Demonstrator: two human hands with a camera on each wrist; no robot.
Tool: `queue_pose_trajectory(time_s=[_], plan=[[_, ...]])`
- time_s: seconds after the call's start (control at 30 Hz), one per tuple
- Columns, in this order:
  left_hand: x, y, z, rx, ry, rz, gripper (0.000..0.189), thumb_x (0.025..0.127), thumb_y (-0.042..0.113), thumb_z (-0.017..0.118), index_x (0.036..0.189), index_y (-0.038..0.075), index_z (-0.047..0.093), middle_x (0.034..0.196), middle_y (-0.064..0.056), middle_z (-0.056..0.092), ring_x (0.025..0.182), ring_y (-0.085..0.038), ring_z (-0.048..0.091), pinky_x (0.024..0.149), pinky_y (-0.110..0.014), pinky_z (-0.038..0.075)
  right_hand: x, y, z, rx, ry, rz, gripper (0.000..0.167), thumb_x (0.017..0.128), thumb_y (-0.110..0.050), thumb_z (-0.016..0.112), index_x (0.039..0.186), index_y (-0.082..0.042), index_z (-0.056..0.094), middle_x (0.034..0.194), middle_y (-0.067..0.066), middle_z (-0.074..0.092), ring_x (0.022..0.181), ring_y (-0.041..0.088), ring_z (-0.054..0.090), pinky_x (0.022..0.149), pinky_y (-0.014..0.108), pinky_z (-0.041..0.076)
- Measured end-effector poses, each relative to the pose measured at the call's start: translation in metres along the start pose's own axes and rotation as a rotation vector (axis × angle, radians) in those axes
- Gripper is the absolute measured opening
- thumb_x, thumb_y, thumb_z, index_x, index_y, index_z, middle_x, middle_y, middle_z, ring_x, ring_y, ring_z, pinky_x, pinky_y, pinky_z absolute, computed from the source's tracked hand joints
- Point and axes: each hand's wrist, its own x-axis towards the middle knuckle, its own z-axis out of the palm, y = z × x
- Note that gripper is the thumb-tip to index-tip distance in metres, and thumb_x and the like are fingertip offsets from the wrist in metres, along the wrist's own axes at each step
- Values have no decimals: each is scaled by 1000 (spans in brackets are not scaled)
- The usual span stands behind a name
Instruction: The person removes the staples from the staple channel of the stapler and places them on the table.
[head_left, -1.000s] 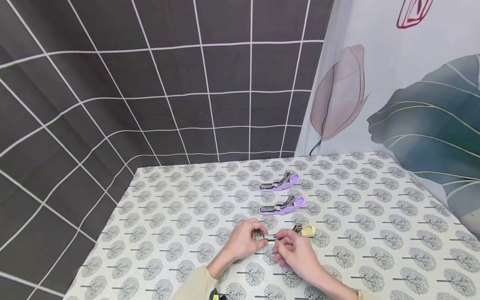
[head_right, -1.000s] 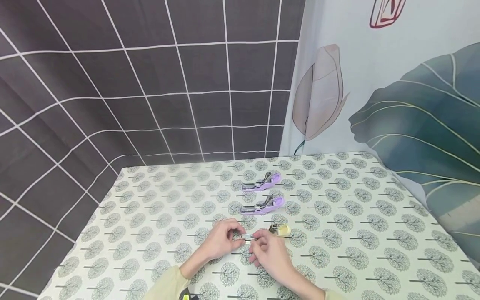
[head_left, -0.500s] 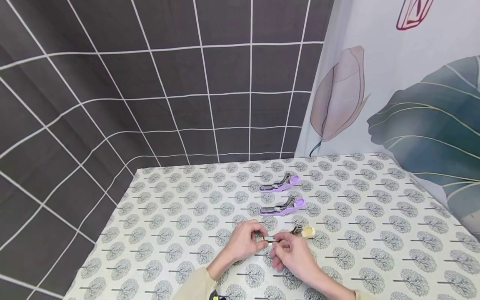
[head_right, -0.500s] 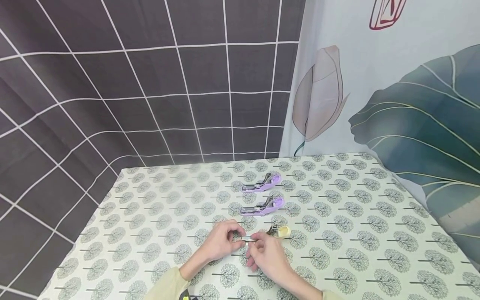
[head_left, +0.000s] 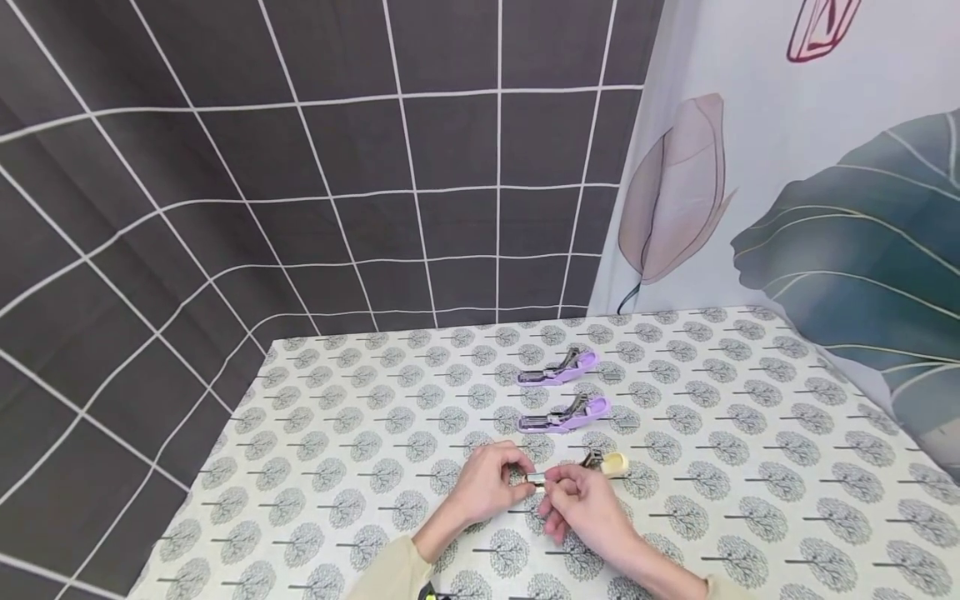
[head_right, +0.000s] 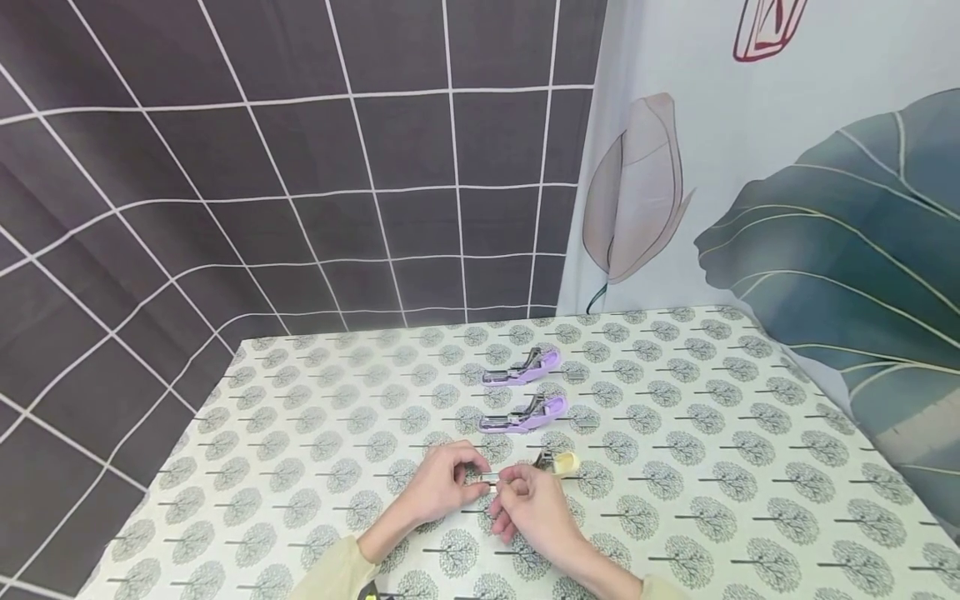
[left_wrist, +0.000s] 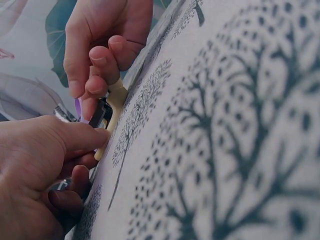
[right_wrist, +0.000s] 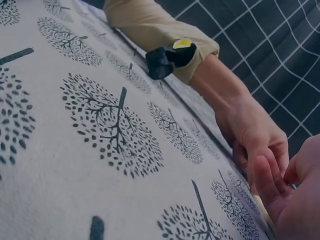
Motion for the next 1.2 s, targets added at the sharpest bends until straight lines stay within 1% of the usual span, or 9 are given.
queue_pose_trajectory(time_s=[0.13, 0.23, 0.4, 0.47, 0.53, 0.63, 0.8, 1.03, 1.2], plan=[[0, 0, 0, 9, 2, 4, 18, 74, 10, 86, 88, 14, 75, 82, 14, 62, 55, 3, 42, 61, -18, 38, 2, 2, 5, -69, 43, -51, 23, 96, 1, 59, 111, 16, 53, 75, 13, 65, 52, 22, 62, 47, 35, 55], [0, -1, 0, 8, 6, 10, 18, 74, 10, 86, 88, 14, 75, 81, 13, 61, 55, 4, 42, 61, -17, 38, 3, 3, 8, -136, 86, -75, 18, 94, 2, 60, 107, 14, 56, 70, 10, 65, 47, 20, 61, 44, 35, 53], [-1, -1, 0, 17, 10, 15, 19, 74, 11, 87, 87, 15, 75, 80, 14, 61, 55, 4, 42, 64, -18, 37, 4, 5, 9, -241, 129, -89, 11, 93, 5, 59, 104, 8, 58, 65, 5, 65, 42, 18, 59, 40, 35, 52], [-1, -1, 0, 16, 9, 17, 19, 74, 10, 87, 88, 14, 75, 81, 14, 62, 56, 4, 42, 62, -17, 38, 5, 5, 9, -274, 136, -92, 10, 93, 6, 59, 102, 7, 58, 64, 5, 64, 41, 18, 58, 39, 35, 51], [-1, -1, 0, 12, 7, 19, 19, 74, 10, 86, 88, 13, 75, 82, 13, 62, 56, 4, 43, 60, -17, 39, 5, 6, 9, -286, 136, -93, 9, 93, 6, 59, 101, 6, 58, 63, 4, 64, 40, 18, 58, 38, 35, 50], [-1, 0, 0, 9, 6, 22, 18, 74, 9, 86, 89, 12, 75, 83, 13, 63, 56, 4, 43, 56, -16, 40, 6, 6, 8, -295, 137, -94, 12, 93, 6, 59, 105, 5, 57, 62, 4, 64, 40, 19, 58, 37, 35, 50], [0, 1, -1, 17, 7, 20, 18, 75, 10, 86, 89, 13, 75, 83, 12, 63, 56, 3, 42, 57, -17, 39, 7, 6, 8, -297, 136, -103, 19, 93, 6, 59, 112, 4, 59, 62, 4, 64, 39, 18, 57, 37, 36, 50], [-1, 1, -2, 21, 2, 8, 18, 75, 11, 86, 89, 13, 75, 84, 13, 63, 57, 3, 43, 59, -17, 39, 7, 6, 8, -306, 135, -108, 18, 94, 5, 59, 111, 3, 62, 61, 3, 64, 38, 17, 56, 37, 35, 50], [0, 1, -1, 19, 3, 12, 18, 75, 11, 86, 89, 13, 75, 84, 13, 63, 57, 3, 43, 60, -17, 39, 7, 5, 8, -297, 137, -106, 16, 95, 5, 58, 110, 2, 61, 61, 4, 64, 38, 17, 56, 37, 36, 50]])
